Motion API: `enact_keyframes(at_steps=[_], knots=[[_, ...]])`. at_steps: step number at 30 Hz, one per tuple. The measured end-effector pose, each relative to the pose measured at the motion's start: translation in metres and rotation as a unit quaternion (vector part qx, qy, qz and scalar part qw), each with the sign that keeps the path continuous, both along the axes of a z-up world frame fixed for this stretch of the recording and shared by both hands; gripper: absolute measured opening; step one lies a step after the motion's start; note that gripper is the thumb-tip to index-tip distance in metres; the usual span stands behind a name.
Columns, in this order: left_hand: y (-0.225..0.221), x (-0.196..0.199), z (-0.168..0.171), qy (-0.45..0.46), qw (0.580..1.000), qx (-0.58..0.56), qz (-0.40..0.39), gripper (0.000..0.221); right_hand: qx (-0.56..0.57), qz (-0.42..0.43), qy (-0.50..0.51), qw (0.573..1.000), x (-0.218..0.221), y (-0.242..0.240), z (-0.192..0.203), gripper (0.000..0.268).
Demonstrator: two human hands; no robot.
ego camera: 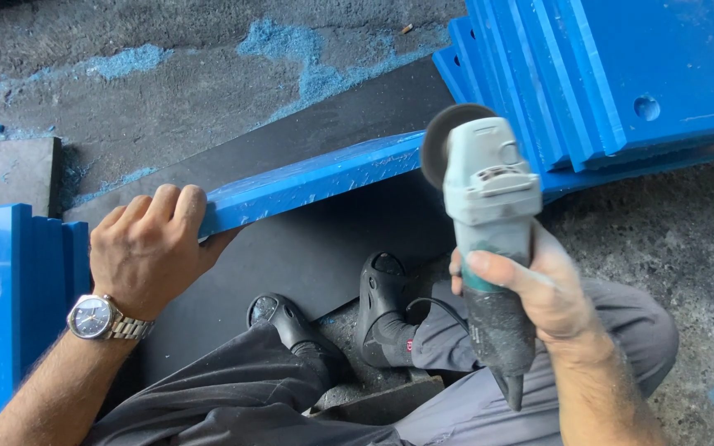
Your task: Grinding the edges of blue plastic boards using a hand-held angle grinder to smooth them.
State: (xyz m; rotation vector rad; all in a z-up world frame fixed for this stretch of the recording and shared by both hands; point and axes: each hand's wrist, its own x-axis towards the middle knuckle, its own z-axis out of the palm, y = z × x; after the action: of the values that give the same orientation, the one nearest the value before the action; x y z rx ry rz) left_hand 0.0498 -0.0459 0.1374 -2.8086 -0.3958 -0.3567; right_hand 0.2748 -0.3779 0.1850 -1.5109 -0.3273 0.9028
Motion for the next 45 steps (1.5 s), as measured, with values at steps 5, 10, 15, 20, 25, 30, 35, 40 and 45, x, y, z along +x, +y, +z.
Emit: enact_keyframes(at_steps=[5, 10, 15, 20, 25, 30, 35, 40, 45], knots=[[-0.002, -0.001, 0.002, -0.002, 1.000, 0.005, 0.002, 0.060, -0.007, 0.025, 0.019, 0.999, -0.004, -0.002, 0.000, 0.060], [-0.004, -0.001, 0.001, -0.005, 1.000, 0.000, 0.010, 0.058, 0.007, -0.054, 0.033, 0.998, 0.002, -0.016, 0.000, 0.059], [-0.003, -0.001, -0.004, -0.012, 1.000, -0.001, -0.008, 0.055, 0.007, -0.032, 0.013, 0.999, -0.008, 0.000, 0.002, 0.056], [-0.004, -0.004, -0.003, -0.007, 1.000, -0.006, -0.003, 0.053, -0.021, 0.082, 0.020, 0.996, -0.036, 0.036, 0.007, 0.057], [-0.005, -0.002, -0.001, -0.016, 1.000, -0.010, -0.001, 0.050, -0.026, 0.087, 0.037, 0.995, -0.032, 0.022, 0.002, 0.059], [-0.006, 0.002, 0.000, -0.026, 1.000, -0.007, -0.006, 0.052, 0.021, -0.067, 0.042, 0.997, -0.005, -0.012, -0.005, 0.056], [-0.004, 0.002, -0.003, -0.031, 0.999, -0.015, -0.006, 0.053, 0.025, -0.064, 0.036, 0.997, -0.015, 0.004, -0.002, 0.055], [-0.001, -0.001, -0.002, -0.023, 1.000, -0.014, -0.007, 0.053, 0.005, 0.040, 0.025, 0.999, -0.046, 0.041, -0.001, 0.054], [0.000, 0.002, -0.002, -0.049, 0.999, -0.022, 0.000, 0.058, 0.010, 0.049, 0.037, 0.998, -0.042, 0.036, -0.004, 0.052]])
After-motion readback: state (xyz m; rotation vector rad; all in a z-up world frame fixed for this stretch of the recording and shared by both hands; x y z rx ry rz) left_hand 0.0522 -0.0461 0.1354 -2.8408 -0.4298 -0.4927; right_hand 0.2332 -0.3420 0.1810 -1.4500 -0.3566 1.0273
